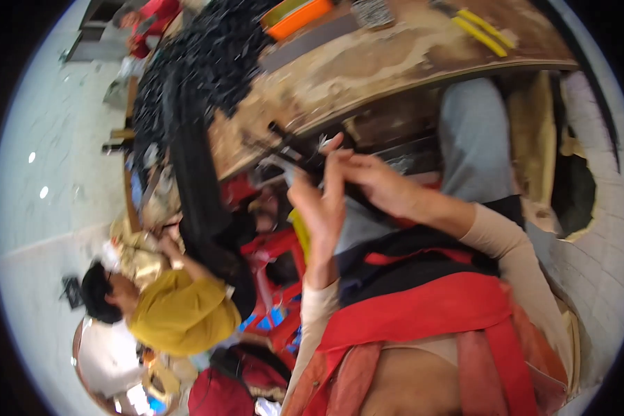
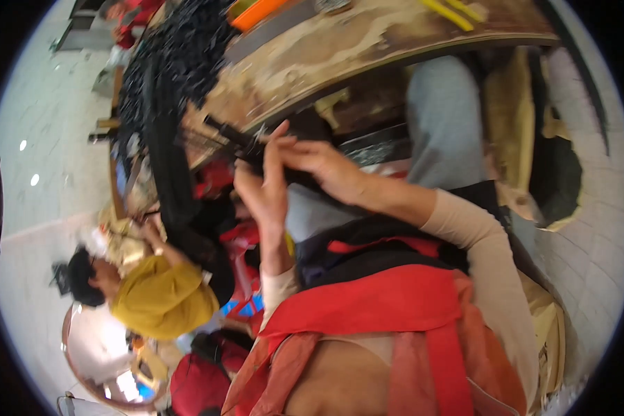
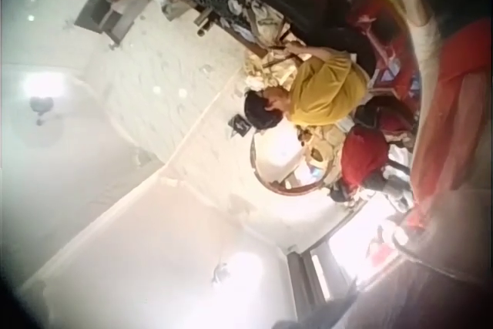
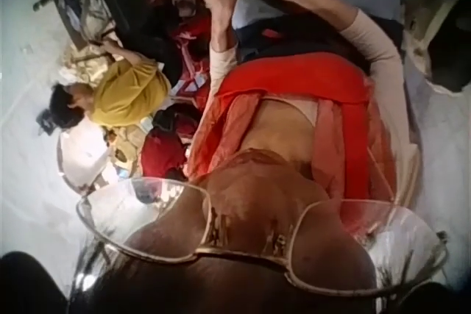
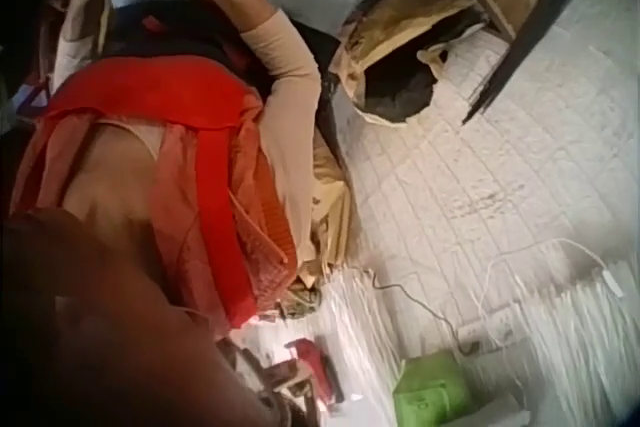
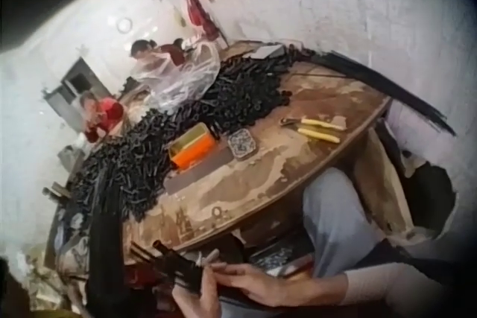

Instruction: Assembling and trimming plastic filaments for brush production.

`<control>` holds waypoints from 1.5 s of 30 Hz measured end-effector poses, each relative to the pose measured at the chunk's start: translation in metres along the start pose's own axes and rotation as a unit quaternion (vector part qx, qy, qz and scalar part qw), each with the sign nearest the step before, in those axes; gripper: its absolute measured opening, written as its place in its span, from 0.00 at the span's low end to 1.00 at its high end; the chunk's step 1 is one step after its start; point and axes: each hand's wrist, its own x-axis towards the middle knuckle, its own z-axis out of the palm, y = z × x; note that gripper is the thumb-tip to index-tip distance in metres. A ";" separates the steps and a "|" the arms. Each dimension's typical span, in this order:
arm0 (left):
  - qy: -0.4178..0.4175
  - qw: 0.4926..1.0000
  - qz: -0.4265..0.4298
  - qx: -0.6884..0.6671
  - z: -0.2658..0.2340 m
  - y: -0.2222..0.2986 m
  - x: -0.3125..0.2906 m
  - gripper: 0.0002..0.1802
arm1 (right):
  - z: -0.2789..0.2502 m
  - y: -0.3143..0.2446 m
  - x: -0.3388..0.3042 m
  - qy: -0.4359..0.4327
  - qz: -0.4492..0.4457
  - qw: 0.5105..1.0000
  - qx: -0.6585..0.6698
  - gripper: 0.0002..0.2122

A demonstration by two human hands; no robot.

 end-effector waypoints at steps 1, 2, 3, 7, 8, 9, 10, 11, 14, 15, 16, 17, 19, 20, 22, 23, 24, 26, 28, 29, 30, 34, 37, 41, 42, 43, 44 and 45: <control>-0.034 0.999 -0.006 -0.002 -0.002 0.002 0.003 0.09 | -0.001 0.001 -0.006 0.005 -0.006 0.999 -0.037 0.15; -0.069 0.998 -0.009 -0.005 -0.004 0.003 0.004 0.10 | -0.008 -0.006 -0.013 0.012 -0.014 0.997 -0.075 0.14; -0.081 0.996 -0.034 -0.022 -0.006 0.009 0.006 0.10 | -0.018 -0.027 -0.020 -0.002 0.047 0.972 -0.230 0.13; -0.126 0.978 -0.058 -0.158 -0.012 0.000 -0.011 0.06 | -0.070 -0.120 -0.040 0.061 -0.299 0.594 -0.744 0.06; -0.135 0.960 -0.096 -0.226 -0.017 -0.005 -0.016 0.08 | -0.081 -0.149 -0.038 0.129 -0.323 0.490 -0.799 0.08; -0.142 0.956 -0.069 -0.247 -0.010 -0.004 -0.019 0.14 | -0.085 -0.183 -0.038 0.203 -0.284 0.412 -0.842 0.12; -0.139 0.954 -0.069 -0.256 -0.008 -0.008 -0.019 0.14 | -0.097 -0.205 -0.032 0.272 -0.249 0.314 -0.875 0.16; -0.175 0.929 -0.081 -0.317 -0.003 -0.014 -0.019 0.15 | -0.112 -0.227 -0.031 0.307 -0.279 0.302 -0.858 0.20; -0.177 0.894 -0.115 -0.394 0.021 -0.008 -0.017 0.17 | -0.154 -0.247 -0.013 0.309 -0.147 0.319 -0.884 0.23; -0.172 0.898 -0.130 -0.383 0.025 -0.005 -0.017 0.17 | -0.172 -0.249 -0.002 0.262 -0.221 0.322 -0.882 0.23; -0.162 0.903 -0.146 -0.370 0.026 -0.003 -0.018 0.17 | -0.179 -0.255 0.002 0.252 -0.222 0.328 -0.883 0.23; -0.170 0.902 -0.171 -0.358 0.027 -0.005 -0.016 0.15 | -0.187 -0.261 0.003 0.242 -0.244 0.376 -0.861 0.21; -0.153 0.910 -0.187 -0.337 0.030 -0.005 -0.009 0.12 | -0.173 -0.252 0.001 0.249 -0.277 0.511 -0.775 0.17; -0.147 0.904 -0.181 -0.357 0.033 -0.006 -0.005 0.12 | -0.164 -0.251 -0.010 0.264 -0.250 0.569 -0.737 0.16; -0.139 0.901 -0.202 -0.358 0.029 -0.009 -0.002 0.10 | -0.128 -0.235 -0.027 0.255 -0.160 0.804 -0.513 0.16; -0.141 0.904 -0.201 -0.351 0.031 -0.005 -0.001 0.08 | -0.115 -0.232 -0.040 0.176 -0.111 0.844 -0.495 0.17; -0.144 0.911 -0.198 -0.330 0.030 0.000 -0.001 0.08 | -0.091 -0.232 -0.047 0.170 -0.102 0.852 -0.484 0.17; -0.125 0.918 -0.193 -0.323 0.023 -0.001 -0.005 0.08 | -0.037 -0.228 -0.049 -0.022 0.227 0.833 -0.504 0.15; -0.121 0.921 -0.187 -0.320 0.017 -0.007 -0.006 0.11 | 0.012 -0.202 -0.058 -0.007 0.269 0.802 -0.533 0.13; -0.124 0.921 -0.173 -0.326 0.018 -0.008 -0.006 0.13 | 0.015 -0.191 -0.065 -0.003 0.269 0.803 -0.532 0.13; -0.129 0.920 -0.174 -0.327 0.019 -0.009 -0.008 0.13 | 0.011 -0.177 -0.072 -0.057 0.160 0.781 -0.601 0.13; -0.174 0.914 -0.120 -0.345 0.019 -0.011 -0.015 0.20 | 0.016 -0.153 -0.076 -0.113 0.012 0.712 -0.693 0.15; -0.184 0.915 -0.117 -0.340 0.015 -0.011 -0.019 0.20 | 0.019 -0.144 -0.075 -0.105 -0.001 0.712 -0.694 0.15; -0.194 0.916 -0.128 -0.328 0.015 -0.008 -0.021 0.18 | 0.022 -0.142 -0.072 -0.107 0.023 0.708 -0.697 0.15; -0.194 0.915 -0.128 -0.329 0.015 -0.008 -0.021 0.18 | 0.022 -0.141 -0.072 -0.107 0.003 0.710 -0.696 0.15; -0.193 0.915 -0.128 -0.330 0.016 -0.008 -0.020 0.17 | 0.021 -0.140 -0.072 -0.107 -0.016 0.712 -0.694 0.15; -0.192 0.915 -0.129 -0.331 0.016 -0.009 -0.019 0.16 | 0.020 -0.140 -0.072 -0.107 -0.015 0.712 -0.694 0.15; -0.201 0.914 -0.130 -0.328 0.013 -0.009 -0.018 0.17 | 0.018 -0.140 -0.073 -0.105 -0.032 0.674 -0.731 0.16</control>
